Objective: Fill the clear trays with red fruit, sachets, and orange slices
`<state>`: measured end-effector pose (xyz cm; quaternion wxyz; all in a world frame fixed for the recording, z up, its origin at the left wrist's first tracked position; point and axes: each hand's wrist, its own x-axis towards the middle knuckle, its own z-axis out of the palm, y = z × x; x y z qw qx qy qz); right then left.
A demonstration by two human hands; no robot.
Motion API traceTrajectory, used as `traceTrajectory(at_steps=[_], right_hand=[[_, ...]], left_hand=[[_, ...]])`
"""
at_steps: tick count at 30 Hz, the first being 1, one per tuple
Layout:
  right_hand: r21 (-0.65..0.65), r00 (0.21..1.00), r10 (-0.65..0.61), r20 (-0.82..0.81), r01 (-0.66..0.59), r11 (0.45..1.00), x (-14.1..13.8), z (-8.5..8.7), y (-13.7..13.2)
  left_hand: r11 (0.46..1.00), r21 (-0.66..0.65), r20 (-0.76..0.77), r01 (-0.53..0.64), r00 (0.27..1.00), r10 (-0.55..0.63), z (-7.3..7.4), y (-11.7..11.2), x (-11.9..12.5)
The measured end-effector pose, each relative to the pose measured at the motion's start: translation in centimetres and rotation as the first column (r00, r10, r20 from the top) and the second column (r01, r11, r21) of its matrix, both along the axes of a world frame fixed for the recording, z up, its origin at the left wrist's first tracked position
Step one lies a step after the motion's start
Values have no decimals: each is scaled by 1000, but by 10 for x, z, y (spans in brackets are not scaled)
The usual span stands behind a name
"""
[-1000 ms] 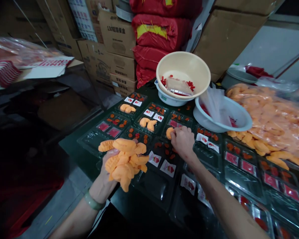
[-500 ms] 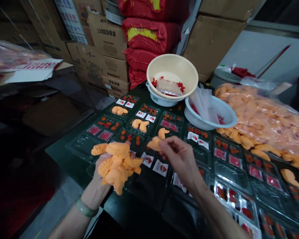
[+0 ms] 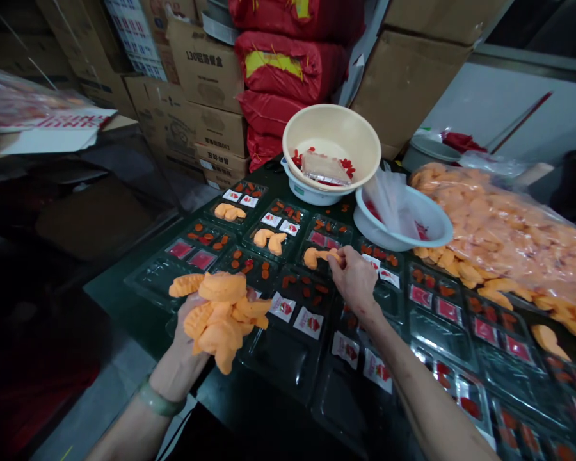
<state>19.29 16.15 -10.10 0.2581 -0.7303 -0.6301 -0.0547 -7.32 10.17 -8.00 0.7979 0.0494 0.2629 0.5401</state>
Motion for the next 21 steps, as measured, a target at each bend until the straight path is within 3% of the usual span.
traceTrajectory(at_steps=[4, 10, 13, 17, 21], right_hand=[[75, 990, 142, -29, -139, 987, 13, -1, -5], [112, 992, 112, 51, -117, 987, 6, 13, -5], [44, 988, 110, -104, -106, 993, 3, 17, 4], [-61, 903, 172, -393, -213, 975, 17, 17, 20], [-158, 911, 230, -341, -297, 942, 32, 24, 37]], left_hand=[[999, 26, 81, 31, 996, -33, -5, -1, 0], [999, 35, 121, 42, 992, -46, -7, -1, 0], [997, 63, 144, 45, 988, -54, -6, -2, -1], [999, 50, 154, 13, 988, -21, -3, -2, -6], [1000, -2, 82, -18, 996, 19, -1, -2, -7]])
